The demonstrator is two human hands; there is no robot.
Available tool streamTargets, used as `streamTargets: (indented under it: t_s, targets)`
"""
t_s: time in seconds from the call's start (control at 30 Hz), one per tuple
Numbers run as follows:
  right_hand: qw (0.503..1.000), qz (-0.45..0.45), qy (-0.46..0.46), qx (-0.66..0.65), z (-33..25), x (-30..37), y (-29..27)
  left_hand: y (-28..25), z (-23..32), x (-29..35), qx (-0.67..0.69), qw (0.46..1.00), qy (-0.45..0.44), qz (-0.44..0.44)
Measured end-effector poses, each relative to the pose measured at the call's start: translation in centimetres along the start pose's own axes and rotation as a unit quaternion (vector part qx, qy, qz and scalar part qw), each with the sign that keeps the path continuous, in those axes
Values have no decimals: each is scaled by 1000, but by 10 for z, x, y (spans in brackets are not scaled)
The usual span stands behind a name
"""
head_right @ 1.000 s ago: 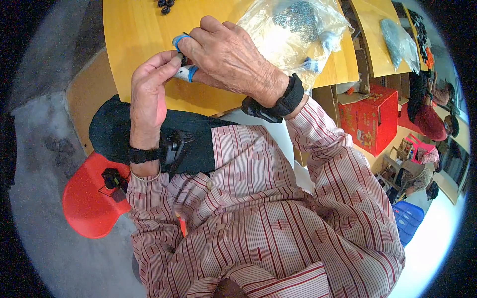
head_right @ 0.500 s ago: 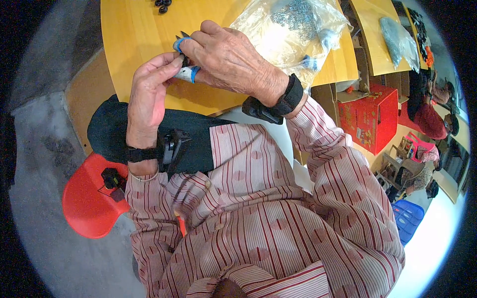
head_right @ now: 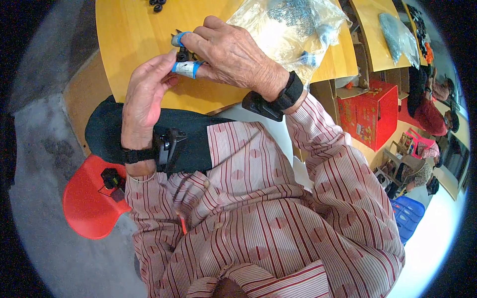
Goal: The person assembles plastic cord locks by picking up components from the table and pressing the pieces together by hand.
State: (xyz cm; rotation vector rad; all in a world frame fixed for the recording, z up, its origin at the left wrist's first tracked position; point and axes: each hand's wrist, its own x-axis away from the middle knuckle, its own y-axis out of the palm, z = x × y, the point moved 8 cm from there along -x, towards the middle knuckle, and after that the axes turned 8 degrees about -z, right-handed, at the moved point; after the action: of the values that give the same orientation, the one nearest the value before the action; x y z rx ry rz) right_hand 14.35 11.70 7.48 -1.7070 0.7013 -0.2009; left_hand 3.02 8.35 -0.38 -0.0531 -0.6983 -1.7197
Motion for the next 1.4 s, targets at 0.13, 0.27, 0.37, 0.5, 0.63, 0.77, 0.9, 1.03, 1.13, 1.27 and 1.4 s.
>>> streamTargets:
  t_s: [0.13,0.27,0.37,0.5,0.63,0.77,0.9,1.03,1.13,1.27,1.4]
  targets:
    - [1000,0,-13,-7,-4,-2,0,4,6,0,-7,999,32,1]
    - [1000,-9,-7,-19,-3,0,2,8,7,-3,-24,998,53,-24]
    - [1000,-17,-7,-24,-5,1,0,11,10,-2,-45,997,60,-20]
    - [999,-6,-31,-6,-11,-1,-2,8,11,-2,-85,994,66,-18]
    - [999,-25,-23,16,-13,-1,5,5,10,-3,-133,989,68,-5]
    - [998,-39,-35,40,-16,0,6,7,15,-2,-198,976,88,8]
    - [997,-34,-33,62,-19,1,6,8,17,0,-226,970,84,22]
    - [998,-28,-16,56,-19,1,6,5,15,-1,-235,968,82,23]
    - [998,-41,-4,48,-17,3,10,3,11,-3,-235,969,68,19]
    - [997,-66,6,49,-13,4,15,3,9,-5,-224,973,47,12]
    - [998,-44,13,35,-12,2,11,3,6,-3,-152,987,44,11]
